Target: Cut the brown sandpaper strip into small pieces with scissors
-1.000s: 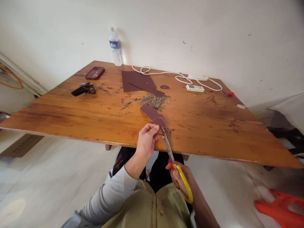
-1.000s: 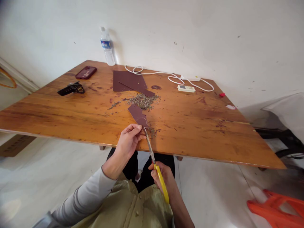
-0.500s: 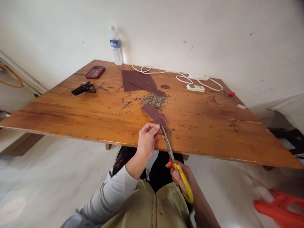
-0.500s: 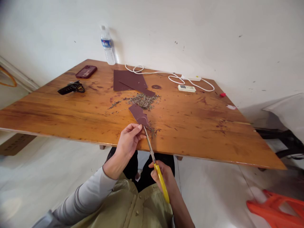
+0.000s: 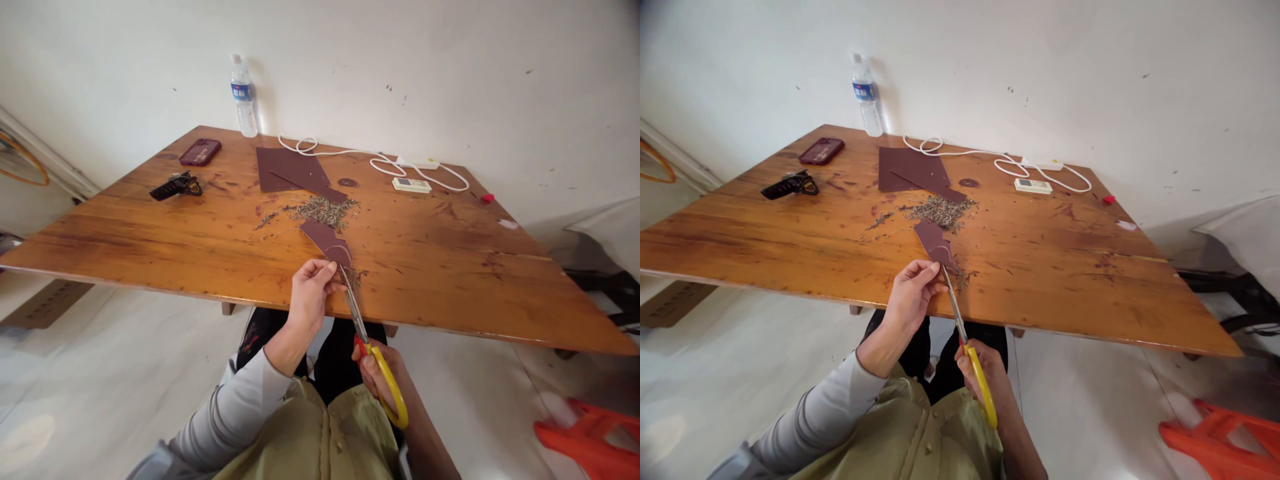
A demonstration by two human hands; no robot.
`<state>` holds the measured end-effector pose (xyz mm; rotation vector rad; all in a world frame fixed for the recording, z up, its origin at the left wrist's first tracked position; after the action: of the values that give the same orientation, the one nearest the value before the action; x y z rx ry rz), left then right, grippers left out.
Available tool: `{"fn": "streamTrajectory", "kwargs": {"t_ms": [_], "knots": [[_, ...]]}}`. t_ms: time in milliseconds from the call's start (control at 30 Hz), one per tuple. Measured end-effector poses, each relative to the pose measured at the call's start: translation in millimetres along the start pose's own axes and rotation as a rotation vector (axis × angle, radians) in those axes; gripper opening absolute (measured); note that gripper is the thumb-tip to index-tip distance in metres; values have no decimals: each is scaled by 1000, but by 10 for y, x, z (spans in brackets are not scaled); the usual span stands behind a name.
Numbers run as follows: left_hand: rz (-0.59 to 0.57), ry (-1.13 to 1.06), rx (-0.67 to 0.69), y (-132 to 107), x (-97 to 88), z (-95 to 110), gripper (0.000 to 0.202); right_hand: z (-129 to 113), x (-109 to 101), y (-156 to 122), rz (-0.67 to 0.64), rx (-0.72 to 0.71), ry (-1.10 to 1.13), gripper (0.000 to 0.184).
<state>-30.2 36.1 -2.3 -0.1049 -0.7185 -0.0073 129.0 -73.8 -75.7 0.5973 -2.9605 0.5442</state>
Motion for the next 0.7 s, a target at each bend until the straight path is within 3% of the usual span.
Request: {"fn": "streamTrajectory", "kwargs": {"t_ms": [233, 500, 700], "knots": [[10, 4, 17, -16, 10, 7, 32, -42, -9, 14, -17, -40, -96, 81], [49, 41, 47, -27, 34, -11, 29, -19, -108, -15, 13, -61, -180, 76], [62, 92, 68, -25, 38, -24, 28, -18, -87, 0, -33, -23, -82, 75]]}}
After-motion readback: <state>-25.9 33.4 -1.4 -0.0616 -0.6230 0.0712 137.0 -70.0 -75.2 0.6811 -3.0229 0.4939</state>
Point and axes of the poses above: each hand's wrist, its own y-axis towards the middle knuckle, its own x-axis out of the palm, z = x × y, the point moved 3 cm from there along y, towards the middle knuckle, and after that the axes turned 10 degrees about -z, right-handed, at the moved point
